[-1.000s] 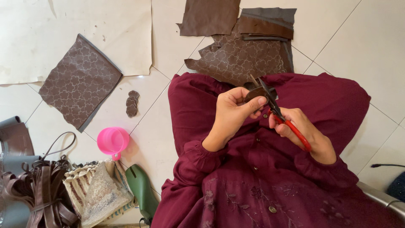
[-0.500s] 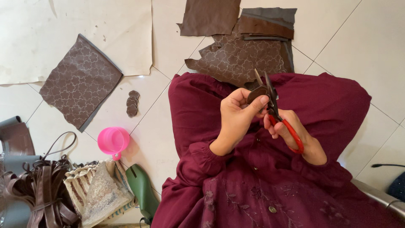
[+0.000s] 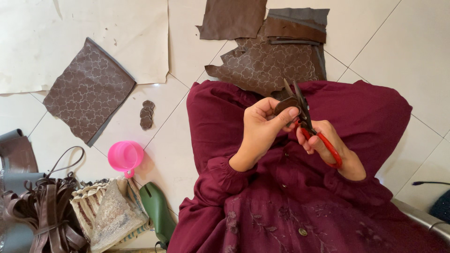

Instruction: The person uses red-handled scissors to cut a brown patterned sheet into small circular pieces. They hold the sheet with the left hand and cut with the right, repeatedly trimming the edges of each circle and placing the finished pieces on the floor.

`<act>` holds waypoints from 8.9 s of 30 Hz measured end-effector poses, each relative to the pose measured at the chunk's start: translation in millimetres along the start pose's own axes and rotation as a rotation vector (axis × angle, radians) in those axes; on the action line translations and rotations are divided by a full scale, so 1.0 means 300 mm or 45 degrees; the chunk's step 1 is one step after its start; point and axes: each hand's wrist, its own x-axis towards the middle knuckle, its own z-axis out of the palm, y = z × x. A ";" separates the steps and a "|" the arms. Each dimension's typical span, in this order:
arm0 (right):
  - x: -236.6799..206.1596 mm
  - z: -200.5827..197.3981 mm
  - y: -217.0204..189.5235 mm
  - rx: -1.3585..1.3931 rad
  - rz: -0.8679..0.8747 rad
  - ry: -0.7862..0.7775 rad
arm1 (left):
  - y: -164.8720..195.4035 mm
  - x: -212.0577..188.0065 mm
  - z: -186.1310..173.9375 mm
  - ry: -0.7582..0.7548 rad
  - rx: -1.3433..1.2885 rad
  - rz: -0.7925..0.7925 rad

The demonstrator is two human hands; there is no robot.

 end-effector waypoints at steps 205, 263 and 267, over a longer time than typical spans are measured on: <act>0.060 -0.043 0.074 0.167 0.006 -0.041 | -0.113 0.136 0.014 -0.010 0.163 -0.025; 0.164 -0.115 0.025 0.049 -0.015 0.492 | -0.201 0.176 -0.039 -0.180 -0.124 -0.225; 0.177 -0.116 -0.004 0.054 -0.070 0.526 | -0.198 0.177 -0.052 -0.147 -0.061 -0.139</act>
